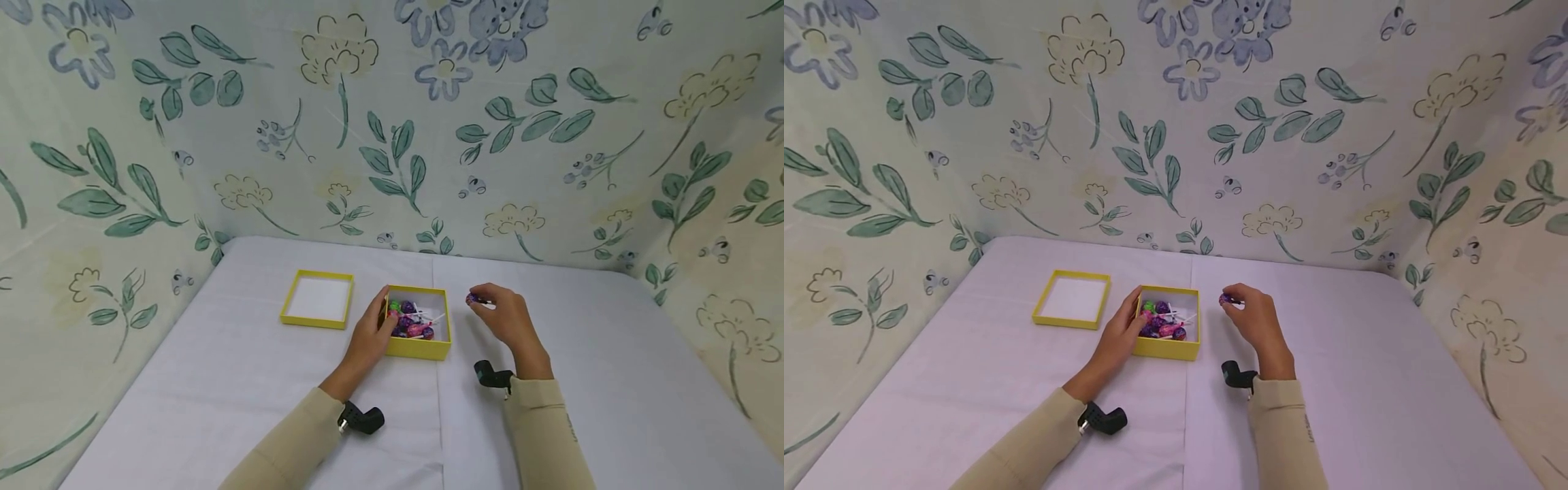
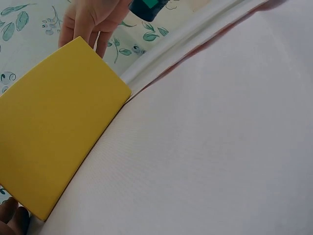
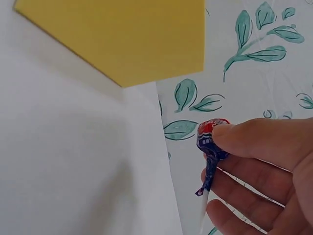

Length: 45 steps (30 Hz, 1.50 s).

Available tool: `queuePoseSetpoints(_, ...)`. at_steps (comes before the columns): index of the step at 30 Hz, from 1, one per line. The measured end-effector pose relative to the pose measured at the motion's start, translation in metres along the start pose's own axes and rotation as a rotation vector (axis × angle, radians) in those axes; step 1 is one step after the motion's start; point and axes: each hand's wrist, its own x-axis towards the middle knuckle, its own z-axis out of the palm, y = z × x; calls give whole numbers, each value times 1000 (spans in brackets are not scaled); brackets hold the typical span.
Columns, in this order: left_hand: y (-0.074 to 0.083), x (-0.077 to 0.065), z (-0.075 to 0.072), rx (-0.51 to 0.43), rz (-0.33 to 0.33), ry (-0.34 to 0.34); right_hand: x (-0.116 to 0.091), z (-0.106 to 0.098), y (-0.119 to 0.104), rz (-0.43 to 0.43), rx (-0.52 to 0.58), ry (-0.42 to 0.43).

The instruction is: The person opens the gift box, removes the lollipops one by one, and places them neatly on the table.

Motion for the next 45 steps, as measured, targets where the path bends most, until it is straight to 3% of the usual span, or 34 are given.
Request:
queuePoseSetpoints(21, -2, 1, 0, 6, 6, 1, 2, 3, 29, 86, -45, -98)
queuePoseSetpoints(33, 3, -2, -1, -23, -25, -4, 2, 8, 27, 145, -51, -147)
queuePoseSetpoints(45, 5, -1, 0, -25, -15, 0, 2, 5, 27, 142, -59, -153)
